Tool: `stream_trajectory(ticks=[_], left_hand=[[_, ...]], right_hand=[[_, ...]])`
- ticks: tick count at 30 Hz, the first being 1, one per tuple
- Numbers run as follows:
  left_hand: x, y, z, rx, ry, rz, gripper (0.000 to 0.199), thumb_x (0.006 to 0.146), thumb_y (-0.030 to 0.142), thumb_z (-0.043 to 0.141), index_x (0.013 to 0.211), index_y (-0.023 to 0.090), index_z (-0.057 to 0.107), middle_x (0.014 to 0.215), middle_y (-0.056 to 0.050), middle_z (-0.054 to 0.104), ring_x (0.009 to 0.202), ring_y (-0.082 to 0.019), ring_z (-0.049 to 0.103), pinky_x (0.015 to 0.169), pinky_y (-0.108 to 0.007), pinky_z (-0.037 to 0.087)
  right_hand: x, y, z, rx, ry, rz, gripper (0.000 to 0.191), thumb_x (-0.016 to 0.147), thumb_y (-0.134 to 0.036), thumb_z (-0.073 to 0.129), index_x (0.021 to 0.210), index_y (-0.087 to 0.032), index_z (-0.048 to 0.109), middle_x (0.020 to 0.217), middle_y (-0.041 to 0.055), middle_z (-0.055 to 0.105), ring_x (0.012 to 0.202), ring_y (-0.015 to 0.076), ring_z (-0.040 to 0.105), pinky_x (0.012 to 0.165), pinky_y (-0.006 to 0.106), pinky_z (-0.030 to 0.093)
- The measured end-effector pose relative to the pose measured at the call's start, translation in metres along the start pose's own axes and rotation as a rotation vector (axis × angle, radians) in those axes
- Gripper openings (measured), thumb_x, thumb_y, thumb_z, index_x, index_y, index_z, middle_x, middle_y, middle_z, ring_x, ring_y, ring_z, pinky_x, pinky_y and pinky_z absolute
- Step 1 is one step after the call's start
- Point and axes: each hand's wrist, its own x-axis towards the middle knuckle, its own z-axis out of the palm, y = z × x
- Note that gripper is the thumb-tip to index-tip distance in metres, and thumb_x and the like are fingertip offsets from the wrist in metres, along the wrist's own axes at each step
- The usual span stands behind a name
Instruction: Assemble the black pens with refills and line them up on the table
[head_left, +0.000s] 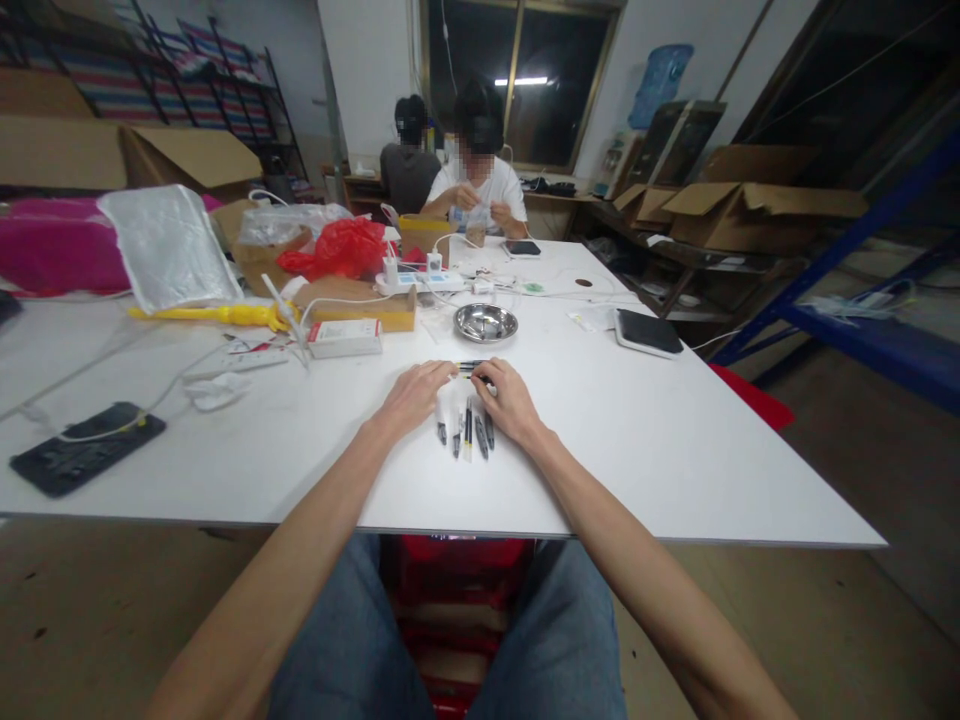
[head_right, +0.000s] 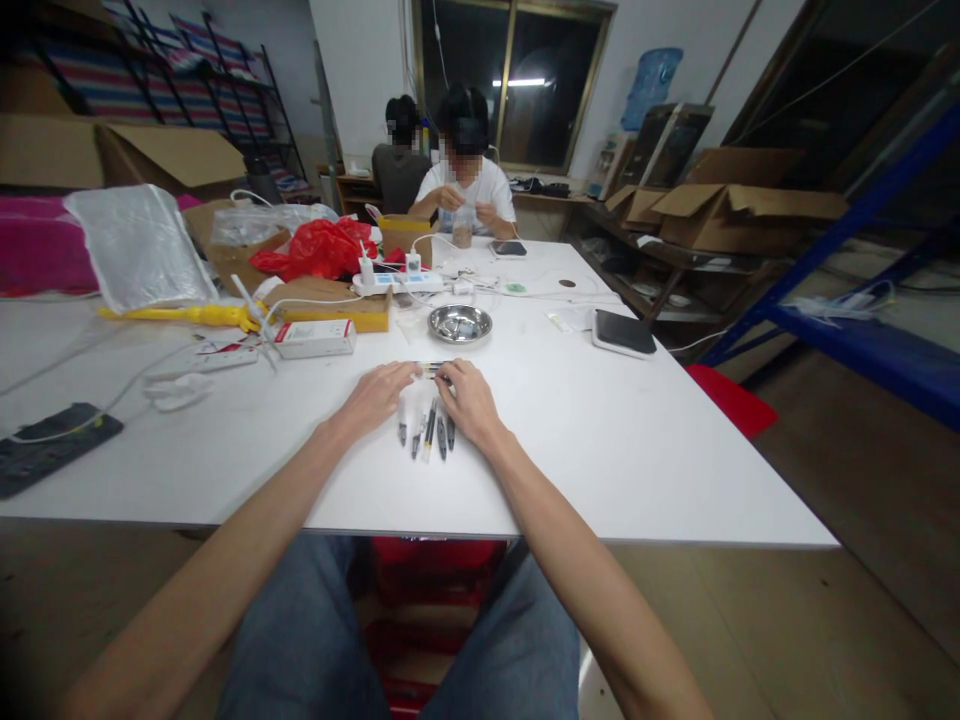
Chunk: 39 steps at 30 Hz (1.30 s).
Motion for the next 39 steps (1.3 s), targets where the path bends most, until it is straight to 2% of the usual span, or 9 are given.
stream_trajectory(ticks=[3,6,10,15,21,26,29,32,39], left_hand=[[0.001,0.001,-0.001,-0.028,-0.034,0.051,0.029,0.092,0.004,0.04,0.103,0.021,0.06,0.103,-0.006,0.067,0.1,-0.021,0.062,0.086,-0.032,0.046],[0.001,0.004,-0.003,-0.045,-0.009,0.045,0.019,0.101,0.021,0.041,0.1,0.021,0.06,0.1,-0.004,0.066,0.094,-0.02,0.063,0.081,-0.031,0.045],[0.002,0.009,-0.002,0.008,0.015,0.037,0.026,0.104,0.035,0.042,0.094,0.021,0.061,0.096,-0.004,0.067,0.089,-0.019,0.063,0.076,-0.03,0.043],[0.003,0.009,-0.003,0.07,0.1,-0.008,0.023,0.102,0.027,0.046,0.086,0.02,0.062,0.09,-0.004,0.068,0.091,-0.02,0.063,0.078,-0.032,0.041],[-0.001,-0.004,-0.01,0.087,0.062,-0.062,0.024,0.1,0.024,0.048,0.081,0.02,0.062,0.088,-0.005,0.07,0.09,-0.022,0.062,0.077,-0.033,0.04],[-0.006,-0.019,-0.014,0.022,0.169,-0.14,0.026,0.098,0.021,0.045,0.077,0.021,0.061,0.084,-0.004,0.069,0.087,-0.021,0.062,0.073,-0.032,0.039],[-0.007,-0.022,-0.012,-0.04,0.235,-0.17,0.025,0.097,0.022,0.044,0.078,0.021,0.06,0.085,-0.004,0.069,0.086,-0.021,0.062,0.075,-0.032,0.04],[-0.006,-0.02,-0.008,-0.077,0.269,-0.2,0.025,0.097,0.022,0.044,0.078,0.021,0.06,0.084,-0.004,0.069,0.084,-0.02,0.061,0.075,-0.031,0.04],[-0.005,-0.015,-0.004,-0.12,0.269,-0.194,0.025,0.097,0.021,0.043,0.079,0.021,0.061,0.085,-0.004,0.07,0.082,-0.019,0.061,0.075,-0.03,0.04]], right_hand=[[0.0,0.002,0.001,-0.003,-0.044,-0.013,0.014,0.1,-0.022,0.051,0.095,-0.02,0.064,0.096,0.0084,0.06,0.094,0.0238,0.056,0.086,0.036,0.044],[0.001,0.0,0.001,0.005,-0.06,-0.025,0.015,0.101,-0.024,0.051,0.096,-0.02,0.065,0.096,0.0078,0.06,0.094,0.0232,0.056,0.085,0.036,0.044],[0.0,-0.002,0.0,0.007,-0.075,-0.038,0.016,0.101,-0.025,0.053,0.094,-0.019,0.067,0.094,0.0078,0.061,0.091,0.0228,0.057,0.083,0.035,0.045],[-0.002,0.004,-0.005,0.061,-0.038,0.007,0.012,0.097,-0.019,0.058,0.093,-0.017,0.069,0.092,0.0073,0.065,0.09,0.022,0.059,0.083,0.035,0.045],[-0.003,0.016,-0.01,0.022,-0.081,0.126,0.01,0.091,-0.015,0.061,0.086,-0.017,0.069,0.087,0.0071,0.069,0.084,0.021,0.058,0.079,0.032,0.042],[-0.004,0.018,-0.02,0.084,-0.066,0.182,0.015,0.089,-0.013,0.058,0.077,-0.017,0.067,0.079,0.0054,0.069,0.079,0.0193,0.058,0.073,0.029,0.041],[-0.005,0.004,-0.02,0.147,-0.188,0.102,0.017,0.091,-0.016,0.054,0.079,-0.017,0.066,0.078,0.0026,0.067,0.073,0.0158,0.056,0.069,0.026,0.038],[-0.005,-0.01,-0.018,0.095,-0.292,0.092,0.022,0.095,-0.023,0.052,0.079,-0.018,0.065,0.067,-0.0014,0.06,0.063,0.0129,0.05,0.064,0.024,0.033],[-0.006,-0.012,-0.018,0.066,-0.192,0.132,0.04,0.102,-0.042,0.048,0.07,-0.019,0.054,0.059,-0.0043,0.046,0.057,0.0112,0.038,0.062,0.025,0.028]])
